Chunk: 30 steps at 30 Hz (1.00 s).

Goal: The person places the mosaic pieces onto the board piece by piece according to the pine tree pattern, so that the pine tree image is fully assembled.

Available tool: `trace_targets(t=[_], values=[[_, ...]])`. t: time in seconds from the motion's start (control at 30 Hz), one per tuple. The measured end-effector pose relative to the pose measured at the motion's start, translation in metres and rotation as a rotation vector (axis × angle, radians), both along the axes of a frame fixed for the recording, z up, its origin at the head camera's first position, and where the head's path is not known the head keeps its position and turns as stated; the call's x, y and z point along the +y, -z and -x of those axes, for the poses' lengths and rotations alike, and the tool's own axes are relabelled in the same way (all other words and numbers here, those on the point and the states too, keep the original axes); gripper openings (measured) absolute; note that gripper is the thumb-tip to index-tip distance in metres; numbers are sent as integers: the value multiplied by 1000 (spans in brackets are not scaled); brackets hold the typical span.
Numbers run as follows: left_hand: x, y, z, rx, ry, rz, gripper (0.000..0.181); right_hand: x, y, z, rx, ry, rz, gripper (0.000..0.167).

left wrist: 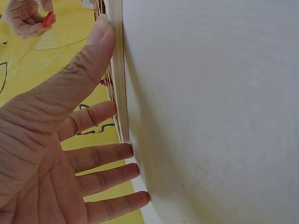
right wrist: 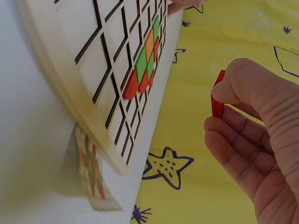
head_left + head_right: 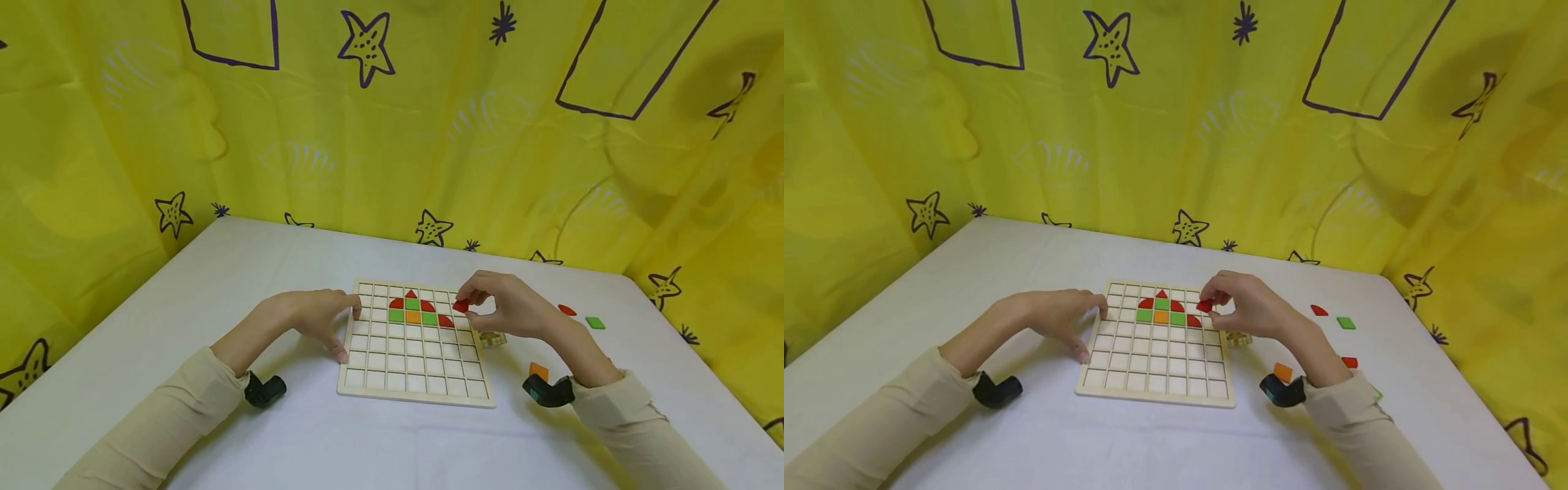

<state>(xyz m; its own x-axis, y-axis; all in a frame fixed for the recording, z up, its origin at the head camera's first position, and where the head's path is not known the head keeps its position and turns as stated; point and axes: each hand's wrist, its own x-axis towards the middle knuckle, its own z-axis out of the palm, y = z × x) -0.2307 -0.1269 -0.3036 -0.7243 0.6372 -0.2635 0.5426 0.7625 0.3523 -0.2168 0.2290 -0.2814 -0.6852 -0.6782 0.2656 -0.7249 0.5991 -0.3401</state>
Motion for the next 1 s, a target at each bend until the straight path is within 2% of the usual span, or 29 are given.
trace_targets(t=[0.5,1.0], values=[[-1,-1,-1,8,-2,4,62,-37,3,9,-63,-52,-17,25],[0,-2,-2,12,14,-2,62,-72,13,19,-117,-88,-59,24]])
